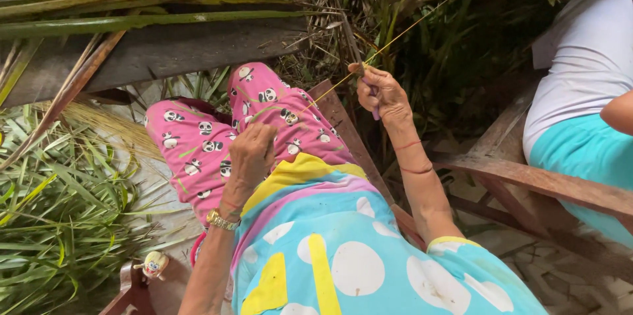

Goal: Stripping the midrib from palm leaves using a small knife

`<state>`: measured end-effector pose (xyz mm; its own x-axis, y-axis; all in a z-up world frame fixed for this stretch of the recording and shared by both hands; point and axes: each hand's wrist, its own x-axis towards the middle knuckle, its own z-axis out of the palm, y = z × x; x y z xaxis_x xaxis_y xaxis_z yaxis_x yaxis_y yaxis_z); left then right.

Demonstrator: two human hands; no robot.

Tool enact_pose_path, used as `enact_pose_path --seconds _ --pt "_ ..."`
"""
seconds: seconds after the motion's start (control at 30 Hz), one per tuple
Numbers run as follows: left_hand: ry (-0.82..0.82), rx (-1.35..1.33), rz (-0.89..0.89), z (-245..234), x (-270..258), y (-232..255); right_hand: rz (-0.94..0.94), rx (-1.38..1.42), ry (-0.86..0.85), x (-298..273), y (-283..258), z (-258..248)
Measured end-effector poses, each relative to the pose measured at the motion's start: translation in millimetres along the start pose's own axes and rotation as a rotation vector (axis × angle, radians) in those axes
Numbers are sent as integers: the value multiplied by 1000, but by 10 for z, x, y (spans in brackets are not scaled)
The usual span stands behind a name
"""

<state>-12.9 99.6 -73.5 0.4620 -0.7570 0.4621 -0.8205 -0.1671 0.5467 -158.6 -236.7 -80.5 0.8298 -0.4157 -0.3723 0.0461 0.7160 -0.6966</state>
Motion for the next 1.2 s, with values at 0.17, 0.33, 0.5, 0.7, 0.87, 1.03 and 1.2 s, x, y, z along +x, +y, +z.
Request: enact_pose_path --seconds 0.17,0.33,0.5,0.7,0.87,1.03,1.2 --pt "8 14 -40 -151 -307 -225 16 40 6 28 -237 -240" --pt "6 6 -73 -475 -455 -289 -17 26 50 66 -374 -490" --pt "30 86 -92 -524 -829 -582 -11 -19 99 15 -492 -544" --pt "30 83 -161 -861 -1132 -701 -11 -43 153 -33 -638 -639" --pt "41 113 -241 -1291 -1128 -417 -16 -71 184 -80 -695 -766" --pt "26 248 -366 -1627 -1861 -802 -66 83 91 -55 -705 -996" --pt "253 162 -678 -1841 -2257 -513 -145 -481 396 -330 -693 -437"
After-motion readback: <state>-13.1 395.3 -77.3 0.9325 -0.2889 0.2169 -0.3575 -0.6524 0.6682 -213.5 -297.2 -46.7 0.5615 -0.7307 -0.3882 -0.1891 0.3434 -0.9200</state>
